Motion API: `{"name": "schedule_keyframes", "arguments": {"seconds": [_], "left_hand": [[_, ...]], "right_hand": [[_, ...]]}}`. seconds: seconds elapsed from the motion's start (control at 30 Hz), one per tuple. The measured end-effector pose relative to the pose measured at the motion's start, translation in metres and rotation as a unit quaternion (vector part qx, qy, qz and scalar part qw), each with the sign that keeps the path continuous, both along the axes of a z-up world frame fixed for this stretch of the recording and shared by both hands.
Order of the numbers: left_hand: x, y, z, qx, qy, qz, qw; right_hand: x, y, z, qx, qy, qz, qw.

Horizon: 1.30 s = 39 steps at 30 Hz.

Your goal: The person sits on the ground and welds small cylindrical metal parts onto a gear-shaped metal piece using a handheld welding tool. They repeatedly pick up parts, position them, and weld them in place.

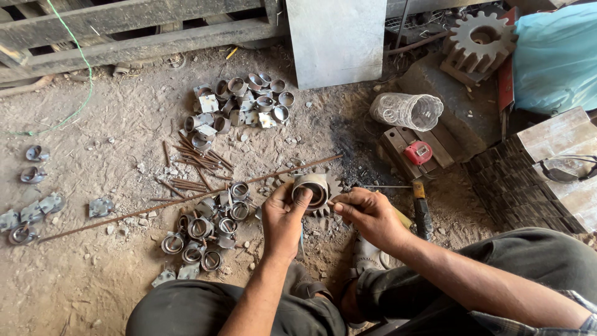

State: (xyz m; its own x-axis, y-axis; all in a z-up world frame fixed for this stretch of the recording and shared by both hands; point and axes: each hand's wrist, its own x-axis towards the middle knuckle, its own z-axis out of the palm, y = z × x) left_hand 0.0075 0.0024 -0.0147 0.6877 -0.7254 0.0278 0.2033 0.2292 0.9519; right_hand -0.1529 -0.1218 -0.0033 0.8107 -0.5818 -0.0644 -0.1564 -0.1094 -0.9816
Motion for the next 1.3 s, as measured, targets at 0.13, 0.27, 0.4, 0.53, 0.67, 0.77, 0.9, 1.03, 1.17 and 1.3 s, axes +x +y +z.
{"name": "schedule_keyframes", "arguments": {"seconds": [0.13, 0.27, 0.4, 0.53, 0.67, 0.77, 0.9, 1.03, 1.17, 1.3], "left_hand": [[0.003, 0.001, 0.002, 0.011, -0.069, -0.010, 0.997], [0.006, -0.004, 0.000, 0.123, -0.257, 0.011, 0.959], [0.007, -0.016, -0.008, 0.182, -0.383, 0.061, 0.904], [0.012, -0.039, -0.026, 0.243, -0.384, 0.076, 0.888], [0.018, -0.059, -0.064, 0.249, -0.418, 0.128, 0.864], [0.014, -0.064, -0.102, 0.315, -0.379, 0.101, 0.865], [0.004, -0.050, -0.140, 0.186, -0.533, 0.135, 0.814], [0.007, -0.068, -0.154, 0.189, -0.483, 0.150, 0.842], [0.009, -0.065, -0.158, 0.286, -0.474, 0.103, 0.826], [0.007, -0.053, -0.167, 0.295, -0.478, 0.112, 0.820]], "right_hand": [[0.003, -0.002, -0.001, -0.003, 0.040, -0.001, 0.999], [0.007, -0.016, 0.006, -0.256, 0.085, 0.039, 0.962], [0.007, -0.029, 0.020, -0.336, 0.118, 0.032, 0.934], [-0.002, -0.041, 0.041, -0.344, 0.114, -0.008, 0.932], [-0.013, -0.045, 0.060, -0.332, 0.098, -0.032, 0.937], [-0.017, -0.044, 0.068, -0.357, 0.061, -0.028, 0.932], [-0.019, -0.041, 0.077, -0.366, 0.048, -0.018, 0.929], [-0.024, -0.044, 0.077, -0.382, 0.023, -0.020, 0.924], [-0.024, -0.044, 0.080, -0.368, 0.037, -0.009, 0.929], [-0.025, -0.042, 0.081, -0.397, 0.007, -0.002, 0.918]]}}
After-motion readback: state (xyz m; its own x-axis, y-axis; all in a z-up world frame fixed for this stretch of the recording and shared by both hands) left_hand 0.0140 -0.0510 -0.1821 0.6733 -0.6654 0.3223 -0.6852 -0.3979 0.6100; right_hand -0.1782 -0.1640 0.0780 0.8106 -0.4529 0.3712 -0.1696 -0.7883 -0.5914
